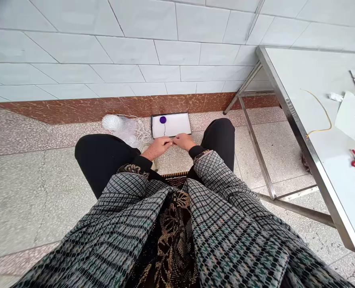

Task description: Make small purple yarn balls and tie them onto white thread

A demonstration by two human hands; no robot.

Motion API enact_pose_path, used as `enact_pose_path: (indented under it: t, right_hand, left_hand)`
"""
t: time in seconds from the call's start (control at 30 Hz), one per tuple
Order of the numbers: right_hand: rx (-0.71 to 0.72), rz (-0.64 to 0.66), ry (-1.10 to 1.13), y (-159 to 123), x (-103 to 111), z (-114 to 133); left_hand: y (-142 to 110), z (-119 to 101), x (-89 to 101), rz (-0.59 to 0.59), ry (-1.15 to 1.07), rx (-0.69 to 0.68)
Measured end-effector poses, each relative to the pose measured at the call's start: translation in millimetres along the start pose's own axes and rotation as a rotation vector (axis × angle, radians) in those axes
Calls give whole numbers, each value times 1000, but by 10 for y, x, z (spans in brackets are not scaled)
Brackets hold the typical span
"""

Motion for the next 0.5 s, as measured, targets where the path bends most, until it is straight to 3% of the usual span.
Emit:
enact_pose_path:
  t: [0.1, 0.17, 0.23, 0.3, 0.37, 0.43, 0.5]
  right_hand:
    - [-74, 126, 158, -89, -104, 22]
    - [-106, 188, 404, -140, -170, 84]
    - [-100, 169, 682, -147, -168, 159]
    - [-51, 68, 851, -106, -91, 194]
    - [6, -34, 887, -49, -16, 175]
    - [45, -90, 802, 4, 16, 119]
    - [74, -104, 546, 47, 30, 51]
  left_hand:
    - [2, 40, 153, -112, 7, 36]
    - [8, 102, 241, -200, -12, 112]
    - [12, 162, 257, -229, -31, 196]
    - [18, 172, 169, -159, -17, 233]
    - [14, 113, -7, 6, 26, 188]
    - [-20, 33, -192, 195, 62, 110]
    - [-54, -19, -274, 292, 64, 58]
Point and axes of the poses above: each hand's wrist, its own y-axis towards the middle knuckle, its own x-axis out of the back of the hand, z = x × y, the point moved 7 cm from there along y, towards the middle knuckle, and after that the axes turned 13 degrees about x, right-handed, at the moved point
